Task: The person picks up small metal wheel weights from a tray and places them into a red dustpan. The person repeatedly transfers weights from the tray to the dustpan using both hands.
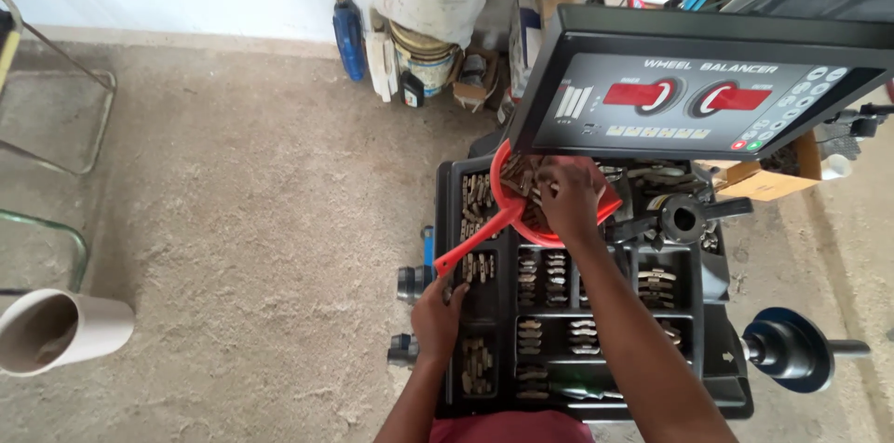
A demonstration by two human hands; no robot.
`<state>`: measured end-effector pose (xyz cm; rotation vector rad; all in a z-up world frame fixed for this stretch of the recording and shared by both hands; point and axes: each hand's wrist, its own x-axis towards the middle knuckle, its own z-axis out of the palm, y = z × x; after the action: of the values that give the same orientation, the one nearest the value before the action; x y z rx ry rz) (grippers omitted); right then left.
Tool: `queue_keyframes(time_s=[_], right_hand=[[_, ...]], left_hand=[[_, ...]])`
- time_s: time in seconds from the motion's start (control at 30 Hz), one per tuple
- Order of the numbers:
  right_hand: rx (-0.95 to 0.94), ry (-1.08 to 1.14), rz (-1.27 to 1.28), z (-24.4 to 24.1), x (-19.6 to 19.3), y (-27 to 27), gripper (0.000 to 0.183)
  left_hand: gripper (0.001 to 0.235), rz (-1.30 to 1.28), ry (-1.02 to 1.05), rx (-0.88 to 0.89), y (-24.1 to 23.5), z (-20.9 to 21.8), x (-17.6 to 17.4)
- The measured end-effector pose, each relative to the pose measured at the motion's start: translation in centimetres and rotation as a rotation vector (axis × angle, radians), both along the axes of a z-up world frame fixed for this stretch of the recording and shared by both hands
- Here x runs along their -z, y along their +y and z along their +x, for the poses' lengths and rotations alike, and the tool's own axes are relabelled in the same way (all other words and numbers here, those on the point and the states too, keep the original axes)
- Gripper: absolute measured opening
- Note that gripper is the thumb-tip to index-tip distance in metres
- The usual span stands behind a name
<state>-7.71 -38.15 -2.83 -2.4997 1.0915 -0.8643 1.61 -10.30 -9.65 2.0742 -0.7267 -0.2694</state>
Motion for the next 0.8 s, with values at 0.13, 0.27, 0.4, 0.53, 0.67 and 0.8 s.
queue_keyframes(time_s=[0.13,0.27,0.4,0.53,0.67,0.8], right_hand=[[-0.185,-0.282,-0.119,-1.0,-6.6,4.1,0.018],[-0.261,-0.499,0.295,-3.7,-11.1,10.0,0.018],[-0.384,-0.564,0.327,-6.3,-14.2,14.7,0.016],[-0.432,-0.599,0.383,-7.6,-16.8,17.0,0.021],[-0.433,-0.615,0.345,-9.0,-17.4,17.2,0.032],[-0.51,-0.639,0.291,-9.7,-18.0,17.7,0.04]], left_hand=[[0.039,-0.01,0.09,-0.027,0.4,-0.2,-3.6],[0.028,0.011,0.287,0.019,0.8,-1.2,-9.2],[0.035,-0.21,0.544,0.202,0.4,-3.0,-17.9],[0.061,-0.358,0.496,0.361,-0.5,-3.2,-23.5],[0.065,-0.405,0.468,0.462,-0.2,-4.0,-23.8],[0.065,-0.434,0.429,0.472,0.6,-4.9,-24.2]])
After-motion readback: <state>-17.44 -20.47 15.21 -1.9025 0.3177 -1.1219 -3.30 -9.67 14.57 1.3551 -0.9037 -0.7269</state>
